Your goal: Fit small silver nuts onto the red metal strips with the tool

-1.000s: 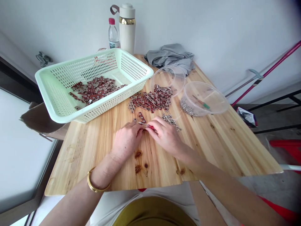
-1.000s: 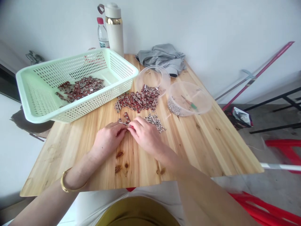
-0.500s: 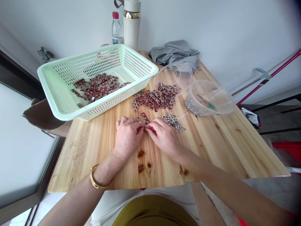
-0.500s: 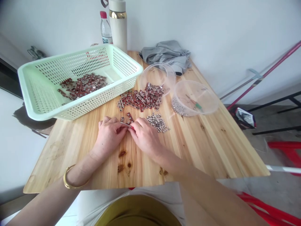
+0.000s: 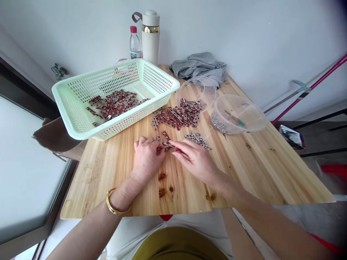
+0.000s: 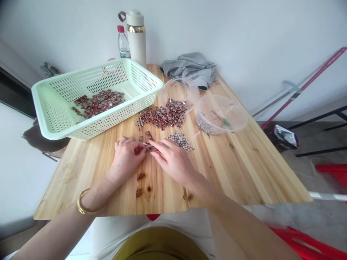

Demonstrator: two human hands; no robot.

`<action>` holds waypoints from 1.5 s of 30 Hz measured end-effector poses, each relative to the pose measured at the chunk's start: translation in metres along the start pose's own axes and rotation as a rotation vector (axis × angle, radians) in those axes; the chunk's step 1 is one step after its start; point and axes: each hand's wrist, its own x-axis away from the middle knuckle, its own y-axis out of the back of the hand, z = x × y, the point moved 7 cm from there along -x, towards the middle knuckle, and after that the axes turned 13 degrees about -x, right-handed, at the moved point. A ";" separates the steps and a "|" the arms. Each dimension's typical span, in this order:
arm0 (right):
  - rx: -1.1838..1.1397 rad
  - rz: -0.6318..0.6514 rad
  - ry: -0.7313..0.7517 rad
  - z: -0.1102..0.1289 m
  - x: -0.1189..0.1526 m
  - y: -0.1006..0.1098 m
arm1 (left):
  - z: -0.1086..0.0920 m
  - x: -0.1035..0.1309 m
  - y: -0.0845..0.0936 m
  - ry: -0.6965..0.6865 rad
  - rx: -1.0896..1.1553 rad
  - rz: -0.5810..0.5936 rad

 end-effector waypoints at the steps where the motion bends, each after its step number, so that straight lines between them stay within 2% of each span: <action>1: 0.012 -0.035 -0.001 -0.001 0.000 0.006 | -0.001 0.000 0.000 -0.002 -0.002 -0.006; 5: 0.097 -0.076 -0.038 0.004 0.008 0.014 | -0.003 0.002 0.001 -0.014 -0.027 -0.031; 11: 0.151 -0.054 -0.140 0.013 0.028 -0.009 | -0.006 0.005 0.001 -0.034 -0.067 -0.033; 18: 0.267 -0.032 -0.155 0.013 0.031 -0.026 | -0.007 0.004 0.001 -0.021 -0.067 -0.007; 20: 0.293 -0.031 -0.156 0.015 0.031 -0.026 | -0.007 0.004 0.001 -0.021 -0.062 -0.005; 25: 0.181 -0.079 -0.169 0.014 0.033 -0.023 | -0.006 0.003 0.000 -0.016 -0.066 0.002; 33: 0.246 -0.093 -0.168 0.014 0.033 -0.023 | -0.007 0.004 0.000 -0.019 -0.057 0.011; 45: 0.338 0.012 -0.185 0.013 0.030 -0.026 | -0.009 0.003 0.000 -0.035 -0.060 0.007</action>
